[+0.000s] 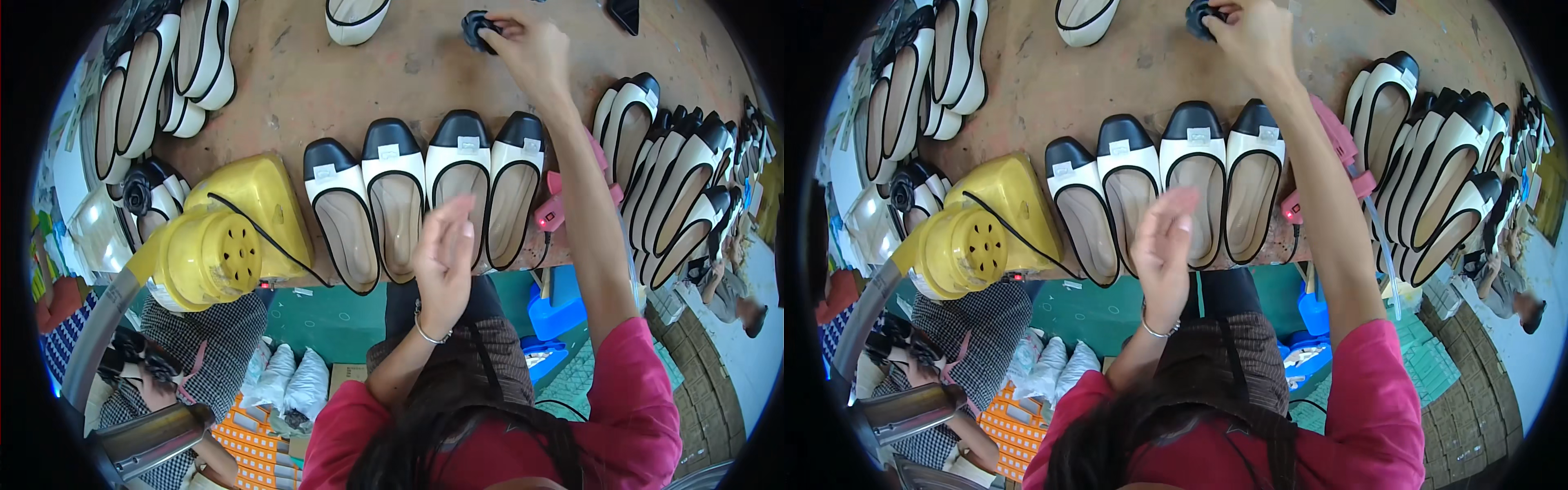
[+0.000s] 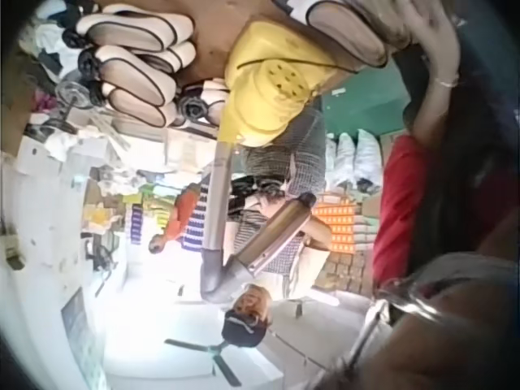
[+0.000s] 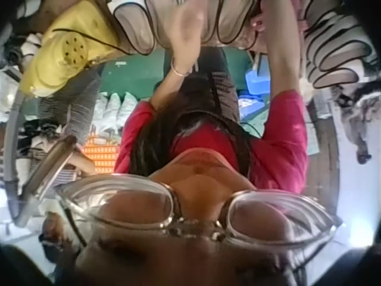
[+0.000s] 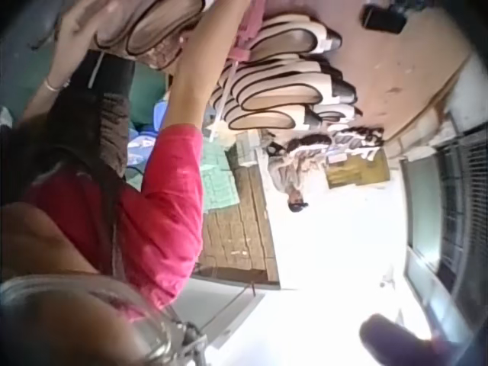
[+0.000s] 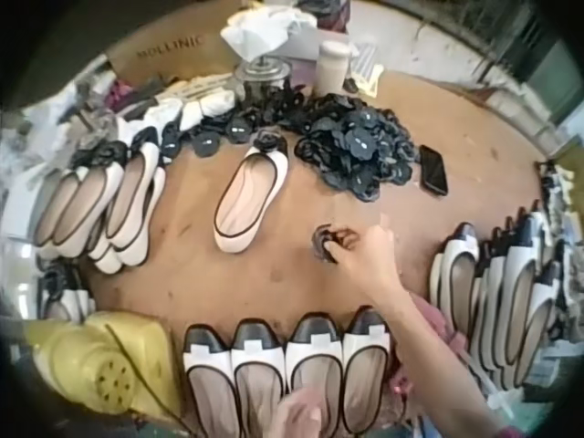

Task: Applying hot glue and attaching decorative flowers to the front of shoes.

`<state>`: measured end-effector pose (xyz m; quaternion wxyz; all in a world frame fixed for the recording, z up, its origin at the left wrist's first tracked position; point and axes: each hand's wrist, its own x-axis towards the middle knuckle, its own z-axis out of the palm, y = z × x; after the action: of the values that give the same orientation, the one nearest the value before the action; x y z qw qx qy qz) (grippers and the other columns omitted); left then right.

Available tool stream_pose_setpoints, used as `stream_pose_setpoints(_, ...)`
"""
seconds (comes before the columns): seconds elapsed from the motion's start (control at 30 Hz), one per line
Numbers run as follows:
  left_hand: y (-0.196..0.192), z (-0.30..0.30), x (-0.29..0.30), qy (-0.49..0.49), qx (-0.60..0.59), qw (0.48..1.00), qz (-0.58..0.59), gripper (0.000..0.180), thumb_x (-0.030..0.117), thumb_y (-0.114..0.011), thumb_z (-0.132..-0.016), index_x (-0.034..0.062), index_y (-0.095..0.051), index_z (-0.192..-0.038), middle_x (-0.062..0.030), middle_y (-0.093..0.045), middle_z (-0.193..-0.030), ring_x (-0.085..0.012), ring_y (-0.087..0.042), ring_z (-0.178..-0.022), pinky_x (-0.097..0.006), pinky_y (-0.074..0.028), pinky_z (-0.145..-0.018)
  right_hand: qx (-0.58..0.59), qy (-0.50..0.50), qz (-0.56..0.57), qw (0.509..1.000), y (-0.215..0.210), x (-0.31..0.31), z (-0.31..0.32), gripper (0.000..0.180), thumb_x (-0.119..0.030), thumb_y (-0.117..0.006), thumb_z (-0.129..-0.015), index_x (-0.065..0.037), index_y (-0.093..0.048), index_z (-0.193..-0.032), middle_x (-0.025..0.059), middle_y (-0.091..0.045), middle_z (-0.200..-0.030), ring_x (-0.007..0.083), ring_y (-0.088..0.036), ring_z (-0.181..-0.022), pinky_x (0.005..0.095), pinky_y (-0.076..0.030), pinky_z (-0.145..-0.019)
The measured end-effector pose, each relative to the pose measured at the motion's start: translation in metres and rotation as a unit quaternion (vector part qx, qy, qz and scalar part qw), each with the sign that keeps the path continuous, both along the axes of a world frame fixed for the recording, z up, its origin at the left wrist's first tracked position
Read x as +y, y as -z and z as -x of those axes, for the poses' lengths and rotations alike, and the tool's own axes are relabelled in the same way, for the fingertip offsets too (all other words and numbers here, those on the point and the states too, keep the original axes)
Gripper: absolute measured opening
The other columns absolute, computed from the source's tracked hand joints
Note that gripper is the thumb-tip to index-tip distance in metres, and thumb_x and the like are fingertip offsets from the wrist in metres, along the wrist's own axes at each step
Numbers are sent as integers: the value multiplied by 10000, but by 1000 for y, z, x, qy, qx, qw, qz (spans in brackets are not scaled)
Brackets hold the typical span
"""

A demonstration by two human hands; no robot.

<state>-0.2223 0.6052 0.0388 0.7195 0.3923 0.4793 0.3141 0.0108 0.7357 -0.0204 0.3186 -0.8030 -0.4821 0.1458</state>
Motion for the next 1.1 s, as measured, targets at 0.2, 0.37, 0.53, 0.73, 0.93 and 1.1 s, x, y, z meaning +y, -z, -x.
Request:
stream_pose_setpoints(0.2, -4, -12, 34, -87, -215, 953, 194, 314, 210, -460, -991, -13, -536, -1199, -115, -605, -1133, -166, -577, -1043, -351, -455, -925, 105, -86, -10, 991, -87, -112, 95, 326, 10, -746, -682, -6, -620, -982, 78, -642, -893, 157, -596, -741, 262, -494, -679)
stream_pose_setpoints(0.37, 0, -10, 21, -83, -147, 959, 229, 250, 157, -482, -980, -39, -588, -1093, -109, -649, -1018, -152, -647, -853, -299, -535, -794, 268, 3, -16, 963, -84, -141, 107, 374, 44, -725, -681, -15, -587, -1023, 94, -645, -939, 176, -627, -778, 272, -512, -686)
stream_pose_setpoints(0.53, -4, -8, 12, -82, -143, 959, 232, 263, 181, -499, -975, -41, -597, -1077, -108, -658, -984, -135, -643, -863, -289, -545, -797, 317, -8, -26, 948, -80, -157, 101, 380, 59, -720, -683, 3, -587, -1035, 95, -653, -959, 168, -634, -800, 274, -517, -710)
stream_pose_setpoints(0.73, -9, -14, -1, -60, -103, 978, 171, 253, 174, -483, -982, -29, -595, -1081, -88, -653, -983, -121, -636, -841, -269, -536, -783, 315, 0, -7, 949, -85, -170, 95, 303, 22, -735, -675, 0, -654, -966, 97, -650, -926, 190, -639, -805, 294, -516, -713)
stream_pose_setpoints(0.93, -6, -11, -23, -11, -6, 999, 53, 279, 179, -448, -998, -48, -585, -1084, -49, -625, -957, -76, -603, -836, -226, -531, -739, 132, -52, 7, 990, -85, -179, 102, 235, 0, -721, -699, -13, -673, -929, 111, -648, -890, 281, -636, -813, 325, -515, -718)
stream_pose_setpoints(1.1, 3, -16, -22, -106, -98, 973, 179, 373, 195, -432, -998, -62, -450, -1269, -148, -554, -1207, -208, -540, -1135, -359, -400, -1027, 130, -4, -28, 991, -73, -164, 89, 200, 11, -712, -706, -15, -671, -900, 124, -649, -858, 266, -638, -786, 322, -507, -684)
